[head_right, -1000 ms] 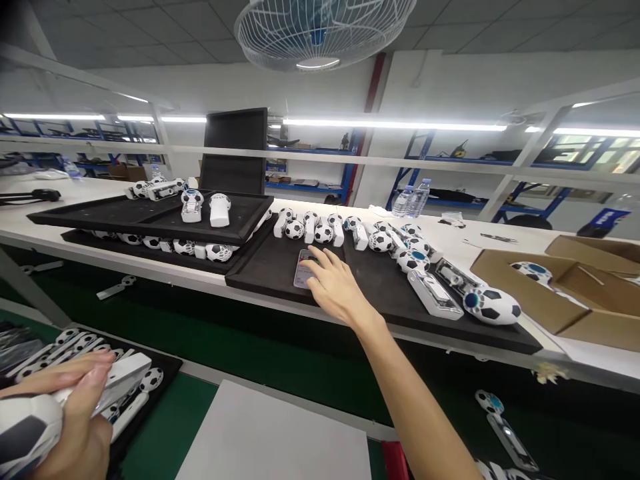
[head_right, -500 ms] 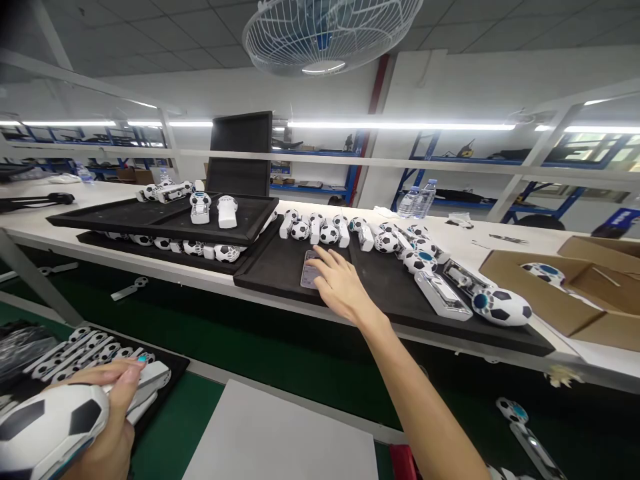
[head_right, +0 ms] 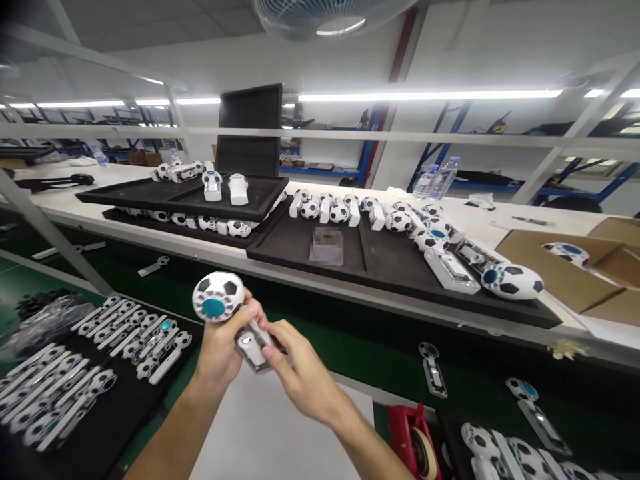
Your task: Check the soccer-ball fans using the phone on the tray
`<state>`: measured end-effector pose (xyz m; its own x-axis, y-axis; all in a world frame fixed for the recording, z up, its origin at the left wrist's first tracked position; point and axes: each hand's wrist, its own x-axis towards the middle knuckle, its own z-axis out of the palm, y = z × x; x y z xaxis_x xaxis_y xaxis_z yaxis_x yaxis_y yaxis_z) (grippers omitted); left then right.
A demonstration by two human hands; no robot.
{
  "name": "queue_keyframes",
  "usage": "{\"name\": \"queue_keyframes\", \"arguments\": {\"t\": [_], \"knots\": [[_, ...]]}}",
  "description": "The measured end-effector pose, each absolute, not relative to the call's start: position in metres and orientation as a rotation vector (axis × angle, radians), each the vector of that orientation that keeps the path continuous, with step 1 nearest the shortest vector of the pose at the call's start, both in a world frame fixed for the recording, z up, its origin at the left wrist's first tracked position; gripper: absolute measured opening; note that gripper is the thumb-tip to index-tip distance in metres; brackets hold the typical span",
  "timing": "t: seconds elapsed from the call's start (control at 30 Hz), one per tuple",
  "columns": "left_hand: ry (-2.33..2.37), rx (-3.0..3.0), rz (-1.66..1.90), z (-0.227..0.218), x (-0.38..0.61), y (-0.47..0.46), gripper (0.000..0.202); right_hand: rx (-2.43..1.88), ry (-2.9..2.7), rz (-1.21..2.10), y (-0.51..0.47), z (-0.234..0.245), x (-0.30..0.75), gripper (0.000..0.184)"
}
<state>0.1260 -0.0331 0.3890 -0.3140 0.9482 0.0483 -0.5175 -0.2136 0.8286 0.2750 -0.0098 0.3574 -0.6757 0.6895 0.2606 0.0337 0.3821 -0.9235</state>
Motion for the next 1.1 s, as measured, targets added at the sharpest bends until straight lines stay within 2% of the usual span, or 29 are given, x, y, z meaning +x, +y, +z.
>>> {"name": "queue_keyframes", "arguments": {"t": [0.17, 0.43, 0.6, 0.7, 0.83, 0.93, 0.97, 1.1], "knots": [[0.919, 0.703, 1.668, 0.391, 0.139, -0.017, 0.017, -0.623, -1.914, 1.551, -0.006, 0.357, 0.286, 0.037], [0.990, 0.640, 1.596, 0.376, 0.156, 0.000, 0.021, -0.760, -1.774, 1.542, -0.005, 0.335, 0.288, 0.035], [1.118, 0.622, 1.446, 0.349, 0.164, 0.018, 0.027, -0.788, -1.606, 1.647, -0.002, 0.308, 0.296, 0.050], [1.206, 0.639, 1.322, 0.313, 0.168, 0.035, 0.030, -0.826, -1.486, 1.716, 0.003, 0.269, 0.300, 0.057], [1.393, 0.732, 1.118, 0.239, 0.168, 0.050, 0.046, -1.194, -1.162, 1.721, 0.018, 0.188, 0.301, 0.064], [1.601, 0.802, 0.921, 0.180, 0.159, 0.038, 0.060, -1.470, -1.104, 1.643, 0.040, 0.132, 0.307, 0.058], [1.665, 0.830, 0.841, 0.162, 0.155, 0.028, 0.058, -1.565, -1.106, 1.602, 0.049, 0.118, 0.310, 0.054], [1.909, 0.934, 0.523, 0.110, 0.135, -0.026, 0.028, -1.796, -1.197, 1.390, 0.091, 0.093, 0.327, 0.032]]}}
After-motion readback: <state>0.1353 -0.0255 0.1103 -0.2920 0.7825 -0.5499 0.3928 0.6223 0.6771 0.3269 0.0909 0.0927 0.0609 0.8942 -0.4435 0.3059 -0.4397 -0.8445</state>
